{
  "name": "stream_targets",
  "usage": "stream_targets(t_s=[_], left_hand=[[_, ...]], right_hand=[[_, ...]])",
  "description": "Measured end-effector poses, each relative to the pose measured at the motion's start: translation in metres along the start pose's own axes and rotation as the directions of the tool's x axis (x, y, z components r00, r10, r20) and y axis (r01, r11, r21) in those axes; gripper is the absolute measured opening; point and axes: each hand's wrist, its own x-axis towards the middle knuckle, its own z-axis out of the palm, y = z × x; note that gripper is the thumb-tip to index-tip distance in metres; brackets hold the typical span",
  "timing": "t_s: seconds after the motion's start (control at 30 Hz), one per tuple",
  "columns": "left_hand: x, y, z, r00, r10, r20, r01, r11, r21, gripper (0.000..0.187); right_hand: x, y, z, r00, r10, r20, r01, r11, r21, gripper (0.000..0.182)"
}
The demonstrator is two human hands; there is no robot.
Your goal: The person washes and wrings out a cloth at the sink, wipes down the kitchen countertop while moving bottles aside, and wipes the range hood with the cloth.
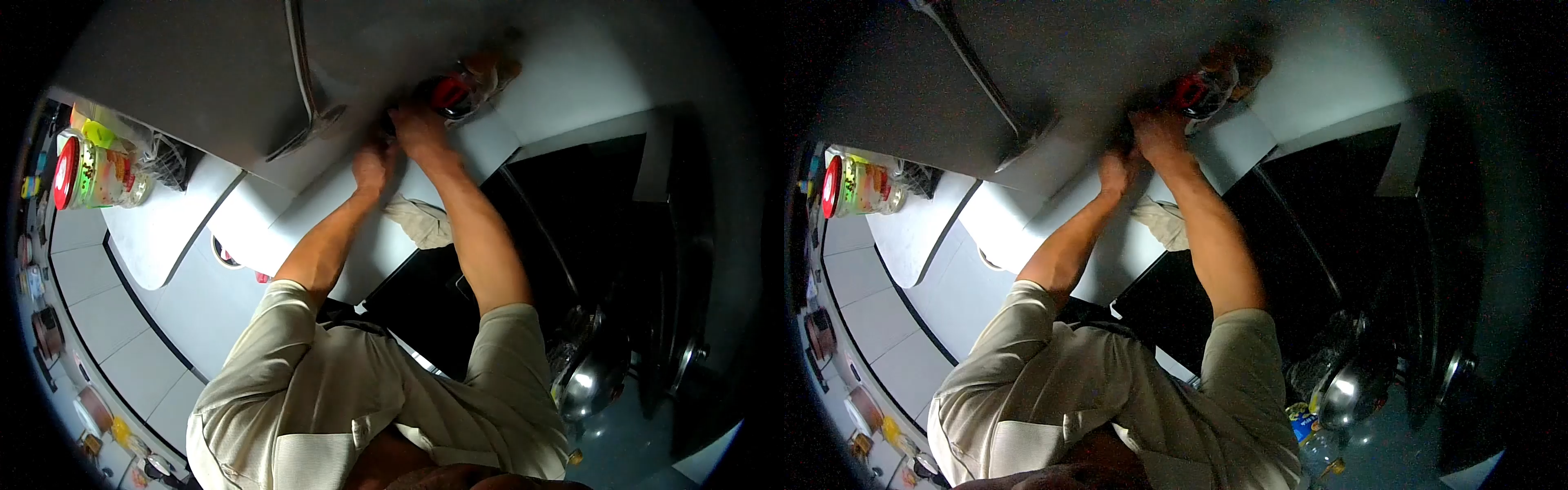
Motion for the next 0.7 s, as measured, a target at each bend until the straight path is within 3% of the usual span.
stream_targets(t_s=[0.07, 0.1, 0.17, 0.2, 0.23, 0.27, 0.3, 0.33, 0.37, 0.4, 0.43, 0.5, 0.53, 0.6, 0.67, 0.7], left_hand=[[-0.004, -0.014, 0.008, 1.0, 0.02, 0.016, -0.02, 0.999, 0.029, 0.044], [-0.007, -0.013, 0.007, 0.999, 0.038, 0.026, -0.039, 0.998, 0.055, 0.04], [-0.022, 0.0, -0.009, 0.994, -0.029, 0.101, 0.029, 1.0, 0.006, 0.036], [-0.033, 0.007, -0.017, 0.981, -0.094, 0.172, 0.102, 0.994, -0.04, 0.032], [-0.048, -0.001, -0.015, 0.981, 0.101, 0.168, -0.108, 0.994, 0.033, 0.029], [-0.068, 0.007, -0.022, 0.922, 0.277, 0.27, -0.284, 0.959, -0.013, 0.032], [-0.089, 0.019, -0.03, 0.818, 0.446, 0.362, -0.449, 0.89, -0.082, 0.036], [-0.111, 0.028, -0.027, 0.706, 0.562, 0.432, -0.567, 0.813, -0.13, 0.046], [-0.128, 0.029, -0.015, 0.594, 0.575, 0.562, -0.577, 0.792, -0.2, 0.052], [-0.142, 0.039, -0.005, 0.482, 0.587, 0.65, -0.66, 0.732, -0.172, 0.049], [-0.154, 0.048, 0.005, 0.435, 0.559, 0.706, -0.709, 0.696, -0.114, 0.048], [-0.16, 0.051, 0.027, 0.314, 0.504, 0.805, -0.841, 0.542, -0.011, 0.048], [-0.159, 0.051, 0.039, 0.31, 0.506, 0.805, -0.844, 0.537, -0.012, 0.048], [-0.156, 0.068, 0.06, 0.397, 0.452, 0.799, -0.815, 0.574, 0.08, 0.05], [-0.152, 0.078, 0.08, 0.476, 0.422, 0.772, -0.76, 0.639, 0.119, 0.05], [-0.157, 0.08, 0.08, 0.486, 0.423, 0.765, -0.757, 0.641, 0.127, 0.05]], right_hand=[[-0.018, -0.005, -0.019, 0.99, 0.137, 0.037, -0.141, 0.97, 0.2, 0.04], [-0.034, -0.003, -0.025, 0.989, 0.143, 0.037, -0.148, 0.968, 0.202, 0.04], [-0.083, 0.006, -0.039, 0.951, 0.262, -0.165, -0.164, 0.878, 0.45, 0.049], [-0.116, 0.012, -0.039, 0.952, 0.306, 0.009, -0.288, 0.885, 0.366, 0.052], [-0.153, 0.016, -0.031, 0.917, 0.357, 0.179, -0.394, 0.882, 0.26, 0.055], [-0.19, 0.017, -0.001, 0.897, 0.397, 0.192, -0.432, 0.88, 0.197, 0.054], [-0.227, 0.023, 0.027, 0.923, 0.32, 0.212, -0.36, 0.913, 0.192, 0.055], [-0.252, 0.007, 0.016, 0.924, 0.353, 0.148, -0.383, 0.85, 0.361, 0.053], [-0.278, 0.006, 0.017, 0.931, 0.365, 0.023, -0.333, 0.819, 0.467, 0.053], [-0.308, 0.008, 0.018, 0.922, 0.376, -0.094, -0.296, 0.84, 0.454, 0.05], [-0.332, 0.008, 0.009, 0.901, 0.417, -0.12, -0.321, 0.826, 0.463, 0.045], [-0.373, 0.007, -0.006, 0.902, 0.43, 0.048, -0.367, 0.701, 0.611, 0.03], [-0.393, 0.003, -0.009, 0.9, 0.393, 0.189, -0.407, 0.601, 0.688, 0.025], [-0.428, -0.004, -0.012, 0.939, 0.306, 0.156, -0.314, 0.58, 0.752, 0.022], [-0.427, -0.007, -0.034, 0.912, 0.401, 0.09, -0.352, 0.648, 0.676, 0.021], [-0.414, -0.009, -0.058, 0.919, 0.394, -0.015, -0.293, 0.709, 0.642, 0.02]])
